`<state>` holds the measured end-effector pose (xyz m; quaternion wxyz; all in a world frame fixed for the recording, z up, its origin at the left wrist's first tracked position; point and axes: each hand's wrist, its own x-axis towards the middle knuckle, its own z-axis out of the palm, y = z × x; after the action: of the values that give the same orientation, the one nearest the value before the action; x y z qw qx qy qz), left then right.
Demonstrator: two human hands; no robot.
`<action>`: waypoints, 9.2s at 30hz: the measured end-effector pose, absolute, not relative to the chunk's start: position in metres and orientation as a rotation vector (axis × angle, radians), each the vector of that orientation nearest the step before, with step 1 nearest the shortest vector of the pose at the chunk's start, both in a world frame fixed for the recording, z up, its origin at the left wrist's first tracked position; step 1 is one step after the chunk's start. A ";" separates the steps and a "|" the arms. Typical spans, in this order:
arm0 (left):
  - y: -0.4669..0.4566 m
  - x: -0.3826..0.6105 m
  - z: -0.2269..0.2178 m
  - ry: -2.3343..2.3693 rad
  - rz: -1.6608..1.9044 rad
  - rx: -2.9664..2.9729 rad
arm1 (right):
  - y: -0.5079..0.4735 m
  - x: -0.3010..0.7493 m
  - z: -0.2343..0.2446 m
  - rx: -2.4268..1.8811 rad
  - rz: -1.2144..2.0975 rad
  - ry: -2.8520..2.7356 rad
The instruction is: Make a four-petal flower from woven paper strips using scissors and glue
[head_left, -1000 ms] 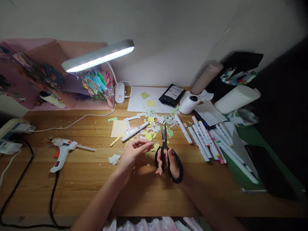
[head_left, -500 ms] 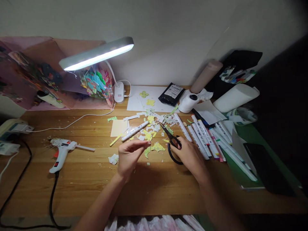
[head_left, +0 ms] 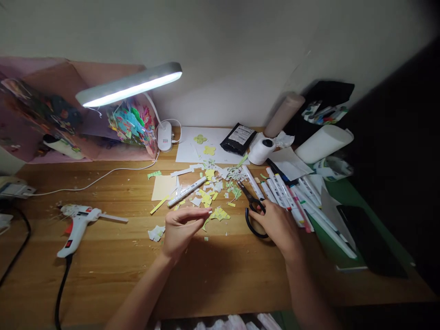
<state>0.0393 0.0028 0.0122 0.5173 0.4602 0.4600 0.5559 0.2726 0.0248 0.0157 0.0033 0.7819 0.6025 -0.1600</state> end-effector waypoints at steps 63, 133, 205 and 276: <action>-0.015 0.068 -0.003 1.002 1.405 1.165 | 0.004 0.217 -0.002 2.147 -2.084 2.932; 0.003 0.052 0.001 1.230 1.504 0.705 | 0.253 0.195 -0.013 1.986 -0.669 2.821; -0.093 0.022 -0.023 1.324 1.230 1.079 | -0.031 0.193 -0.007 1.354 -1.581 3.121; -0.171 0.058 0.009 1.510 1.371 1.742 | -0.128 0.174 0.012 1.756 -2.738 2.272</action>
<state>0.0584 -0.1710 0.0094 0.2274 0.6324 0.5483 0.4977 0.1738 -0.1281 0.0118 -0.4016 0.4052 0.5245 -0.6320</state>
